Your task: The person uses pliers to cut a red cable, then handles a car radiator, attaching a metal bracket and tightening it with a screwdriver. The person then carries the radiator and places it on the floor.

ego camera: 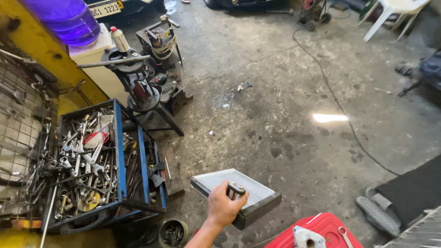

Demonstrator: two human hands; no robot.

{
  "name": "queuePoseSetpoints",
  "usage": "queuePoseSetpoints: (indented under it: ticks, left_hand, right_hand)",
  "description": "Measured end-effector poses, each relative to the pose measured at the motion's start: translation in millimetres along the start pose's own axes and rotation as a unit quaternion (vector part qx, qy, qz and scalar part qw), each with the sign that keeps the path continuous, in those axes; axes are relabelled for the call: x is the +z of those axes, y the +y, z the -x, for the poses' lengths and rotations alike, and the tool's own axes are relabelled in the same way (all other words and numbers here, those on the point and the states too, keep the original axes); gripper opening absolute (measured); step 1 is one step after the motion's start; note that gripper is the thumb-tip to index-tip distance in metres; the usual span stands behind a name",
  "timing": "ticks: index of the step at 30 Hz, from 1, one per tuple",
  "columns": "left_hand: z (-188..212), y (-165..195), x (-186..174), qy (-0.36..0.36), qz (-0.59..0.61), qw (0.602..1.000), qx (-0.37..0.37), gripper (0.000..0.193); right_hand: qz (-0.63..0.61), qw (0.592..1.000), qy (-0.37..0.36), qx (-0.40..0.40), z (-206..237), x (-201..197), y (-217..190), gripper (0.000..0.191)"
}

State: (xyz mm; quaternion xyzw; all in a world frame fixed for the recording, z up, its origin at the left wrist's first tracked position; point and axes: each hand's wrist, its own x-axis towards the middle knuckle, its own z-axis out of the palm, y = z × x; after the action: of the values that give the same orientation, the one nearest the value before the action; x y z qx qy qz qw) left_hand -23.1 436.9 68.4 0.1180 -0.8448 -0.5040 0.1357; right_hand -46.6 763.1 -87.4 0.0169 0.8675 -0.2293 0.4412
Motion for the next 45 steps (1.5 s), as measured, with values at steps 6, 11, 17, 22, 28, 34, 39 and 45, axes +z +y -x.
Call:
queuePoseSetpoints:
  ticks: [6, 11, 17, 22, 28, 34, 39, 45]
  left_hand:
    - [47, -44, 44, -0.013, -0.037, 0.999, -0.020, 0.044]
    - [87, -89, 73, -0.023, -0.042, 0.999, -0.014, 0.044]
    - [134, -126, 91, 0.013, -0.052, 0.995, -0.079, 0.041]
    - [142, -132, 109, 0.027, -0.070, 0.992, -0.099, 0.046]
    - [150, -140, 152, 0.088, -0.066, 0.992, -0.057, 0.051]
    - [187, -152, 167, 0.093, -0.038, 0.988, -0.113, 0.048]
    - [207, -158, 149, 0.094, 0.121, 0.967, -0.205, 0.033]
    - [234, -170, 141, 0.081, 0.161, 0.957, -0.228, 0.031]
  right_hand:
    - [0.108, 0.993, -0.038, 0.029, -27, 44, 25, 0.025]
    - [0.178, 0.980, -0.063, 0.054, -26, 70, 57, 0.027]
    - [0.243, 0.968, -0.053, 0.040, -25, 90, 58, 0.029]
    - [0.163, 0.982, 0.078, -0.060, -37, 88, 40, 0.034]
    - [0.175, 0.974, 0.078, -0.123, -50, 95, 38, 0.033]
    - [0.042, 0.984, -0.080, -0.155, -40, 104, 85, 0.043]
    - [0.125, 0.974, 0.165, -0.095, -34, 63, 121, 0.030]
    - [0.262, 0.965, -0.019, -0.014, -46, 66, 138, 0.028]
